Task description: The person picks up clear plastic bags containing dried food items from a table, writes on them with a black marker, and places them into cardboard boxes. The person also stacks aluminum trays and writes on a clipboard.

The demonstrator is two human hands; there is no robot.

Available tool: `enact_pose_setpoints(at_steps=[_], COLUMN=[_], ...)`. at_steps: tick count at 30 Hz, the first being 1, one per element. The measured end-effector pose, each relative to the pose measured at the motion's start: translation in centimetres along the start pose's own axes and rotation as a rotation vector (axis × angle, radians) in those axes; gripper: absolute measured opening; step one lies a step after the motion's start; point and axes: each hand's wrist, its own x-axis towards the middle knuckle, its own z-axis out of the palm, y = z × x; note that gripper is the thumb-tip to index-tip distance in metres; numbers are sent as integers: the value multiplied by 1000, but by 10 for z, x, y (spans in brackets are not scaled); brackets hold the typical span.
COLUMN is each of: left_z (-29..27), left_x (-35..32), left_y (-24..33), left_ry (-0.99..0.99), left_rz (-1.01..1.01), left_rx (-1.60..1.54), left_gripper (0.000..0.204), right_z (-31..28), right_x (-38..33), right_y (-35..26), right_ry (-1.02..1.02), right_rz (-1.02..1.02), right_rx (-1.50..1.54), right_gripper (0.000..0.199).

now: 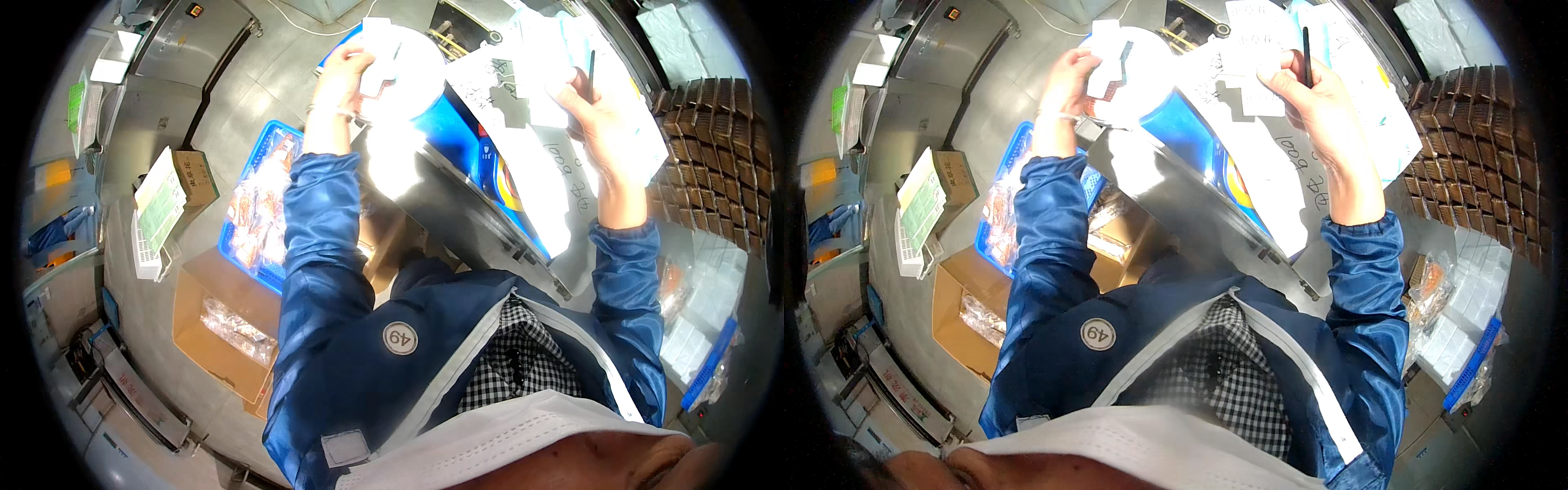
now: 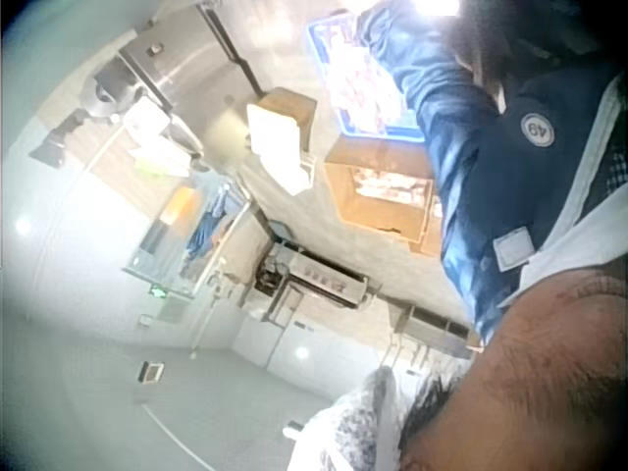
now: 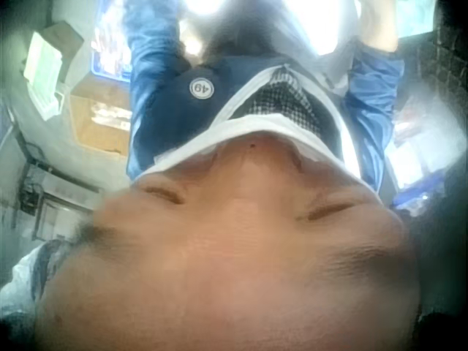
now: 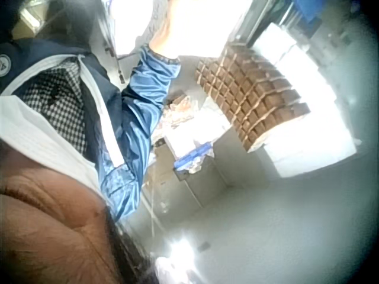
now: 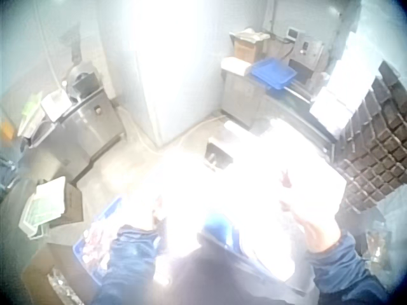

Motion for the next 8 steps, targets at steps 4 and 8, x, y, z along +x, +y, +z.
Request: enact_pose_setpoints(at_steps=[4,8], left_z=[34,61], left_x=[25,36], left_y=[-26,-37], left_ry=[178,377], left_rz=[210,307], left_rx=[634,1295], left_gripper=[26,36], right_z=[1,-1], right_x=[1,1], right_y=[1,6], right_ry=[-10,-35], right_rz=[-3,-3], right_rx=[-19,-39], right_gripper=[18,21])
